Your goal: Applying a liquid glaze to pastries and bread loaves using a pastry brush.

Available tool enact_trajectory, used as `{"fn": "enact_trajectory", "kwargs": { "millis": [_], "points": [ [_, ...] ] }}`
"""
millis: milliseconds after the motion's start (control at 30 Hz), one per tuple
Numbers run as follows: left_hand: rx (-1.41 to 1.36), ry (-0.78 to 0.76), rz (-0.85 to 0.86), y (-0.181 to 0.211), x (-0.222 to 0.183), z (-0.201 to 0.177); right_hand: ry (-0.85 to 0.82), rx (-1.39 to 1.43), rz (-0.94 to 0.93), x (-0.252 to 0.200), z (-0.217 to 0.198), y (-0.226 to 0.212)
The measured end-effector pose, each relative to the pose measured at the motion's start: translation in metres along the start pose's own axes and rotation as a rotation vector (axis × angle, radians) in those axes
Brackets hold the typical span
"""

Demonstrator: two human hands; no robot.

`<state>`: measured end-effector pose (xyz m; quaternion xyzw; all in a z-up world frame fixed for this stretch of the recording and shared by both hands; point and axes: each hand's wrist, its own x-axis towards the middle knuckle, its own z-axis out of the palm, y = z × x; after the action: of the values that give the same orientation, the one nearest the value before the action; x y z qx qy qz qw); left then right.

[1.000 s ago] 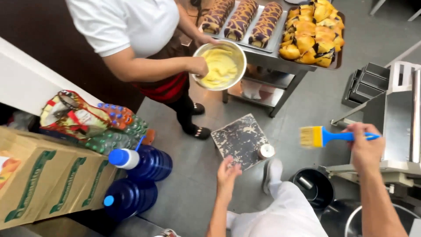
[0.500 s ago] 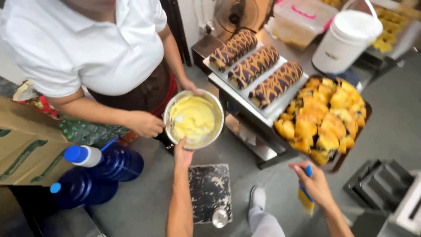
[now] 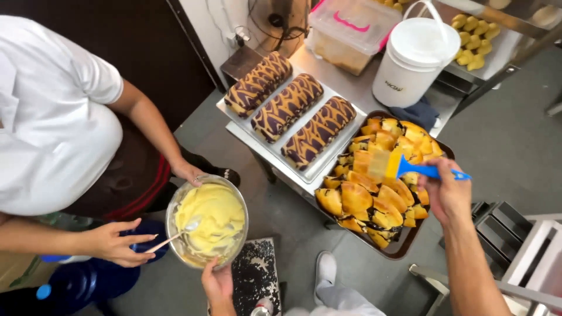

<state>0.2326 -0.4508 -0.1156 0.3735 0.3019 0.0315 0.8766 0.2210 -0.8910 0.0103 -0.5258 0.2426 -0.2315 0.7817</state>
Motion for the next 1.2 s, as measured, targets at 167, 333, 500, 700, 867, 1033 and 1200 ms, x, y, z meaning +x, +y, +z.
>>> {"fn": "enact_trajectory", "kwargs": {
  "millis": [167, 333, 500, 700, 867, 1033, 1200],
  "points": [
    [-0.046, 0.132, -0.008, -0.010, -0.050, 0.001, 0.001, -0.233, -0.308, 0.031, 0.027, -0.001],
    [-0.002, 0.128, -0.108, -0.002, -0.084, 0.036, 0.124, -0.309, -0.352, 0.048, -0.017, -0.019],
    [0.081, 0.000, -0.138, 0.021, -0.064, 0.107, 0.051, -0.550, -0.647, 0.071, -0.042, -0.031],
    [0.091, -0.115, -0.145, 0.036, 0.019, 0.167, 0.181, -0.538, -0.718, 0.124, 0.045, -0.041],
    [0.075, -0.213, -0.188, 0.041, 0.125, 0.212, 0.406, 0.234, -0.264, 0.273, 0.109, 0.038],
    [0.121, -0.262, -0.238, 0.045, 0.218, 0.250, 0.524, 0.544, -0.071, 0.421, 0.127, 0.124],
    [0.254, -0.548, -0.310, 0.076, 0.249, 0.296, 0.392, 0.015, 0.056, 0.349, 0.148, 0.136]
  ]
}}
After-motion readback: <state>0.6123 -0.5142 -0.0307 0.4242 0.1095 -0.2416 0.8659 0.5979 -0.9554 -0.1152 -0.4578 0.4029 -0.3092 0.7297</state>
